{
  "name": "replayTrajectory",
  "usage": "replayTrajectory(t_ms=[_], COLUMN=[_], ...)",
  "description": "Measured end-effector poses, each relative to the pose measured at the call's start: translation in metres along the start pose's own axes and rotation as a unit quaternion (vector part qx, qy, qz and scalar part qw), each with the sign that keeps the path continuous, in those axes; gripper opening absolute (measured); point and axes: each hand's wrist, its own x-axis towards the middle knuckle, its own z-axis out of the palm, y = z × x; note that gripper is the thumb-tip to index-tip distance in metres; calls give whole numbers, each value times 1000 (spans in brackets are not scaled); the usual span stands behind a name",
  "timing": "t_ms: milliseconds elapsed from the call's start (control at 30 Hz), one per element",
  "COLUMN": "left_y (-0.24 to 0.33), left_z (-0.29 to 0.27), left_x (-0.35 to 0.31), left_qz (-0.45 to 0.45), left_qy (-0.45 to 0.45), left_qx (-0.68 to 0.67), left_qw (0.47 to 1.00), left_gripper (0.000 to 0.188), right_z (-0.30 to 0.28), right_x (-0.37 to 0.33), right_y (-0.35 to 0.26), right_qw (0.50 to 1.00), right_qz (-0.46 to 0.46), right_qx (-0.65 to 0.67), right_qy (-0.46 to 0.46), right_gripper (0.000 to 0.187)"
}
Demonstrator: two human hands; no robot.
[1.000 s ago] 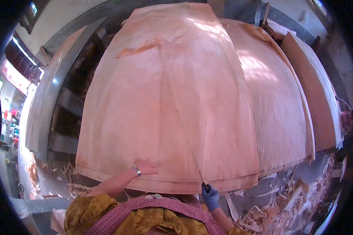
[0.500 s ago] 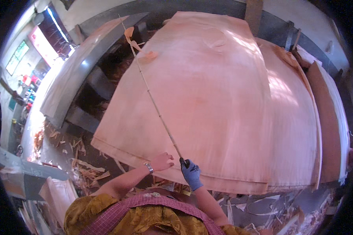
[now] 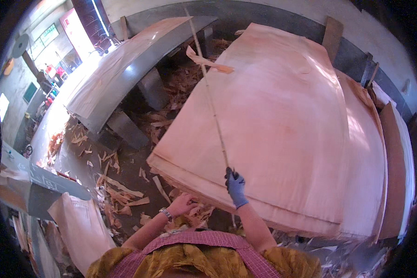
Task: The person joins sheets of wood veneer by applying strips of white tape, cuts the edges with shears, and stacks the prepared sheets on top of each other.
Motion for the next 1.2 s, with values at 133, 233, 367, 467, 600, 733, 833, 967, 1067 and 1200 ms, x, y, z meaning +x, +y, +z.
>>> replayTrajectory(t_ms=[133,233,367,467,600,733,833,967,1067,1200], left_y=[-66,-146,-239,-294,-351,-420,-446,-529,-585,-643], left_z=[-81,-129,-190,-219,-273,-355,-427,-497,-551,-610], left_x=[-55,-115,-193,-211,-195,-169,-147,-163,-206,-244], left_qz=[-88,-116,-199,-226,-144,-136,-121,-165,-155,-234], left_qy=[26,52,61,53,46,50,74,101,90,146], left_qx=[-68,-74,-107,-115,-69,-52,-41,-81,-61,-154], left_qw=[993,989,972,966,986,988,989,978,982,949], left_gripper=[34,33,39,39,37,37,38,39,39,38], right_z=[82,108,165,211,296,397,446,563,705,874], right_x=[9,23,-20,-54,-57,-7,68,133,126,77], right_y=[28,93,134,161,193,128,115,75,23,-82], right_qw=[994,954,910,907,949,979,931,899,950,997], right_qz=[-31,-125,-57,-42,-48,9,-81,-247,-245,22], right_qx=[16,-147,-279,-301,-184,-61,-234,-221,-78,73], right_qy=[100,228,301,292,251,193,268,285,177,18], right_gripper=[44,47,55,54,48,54,50,40,33,32])
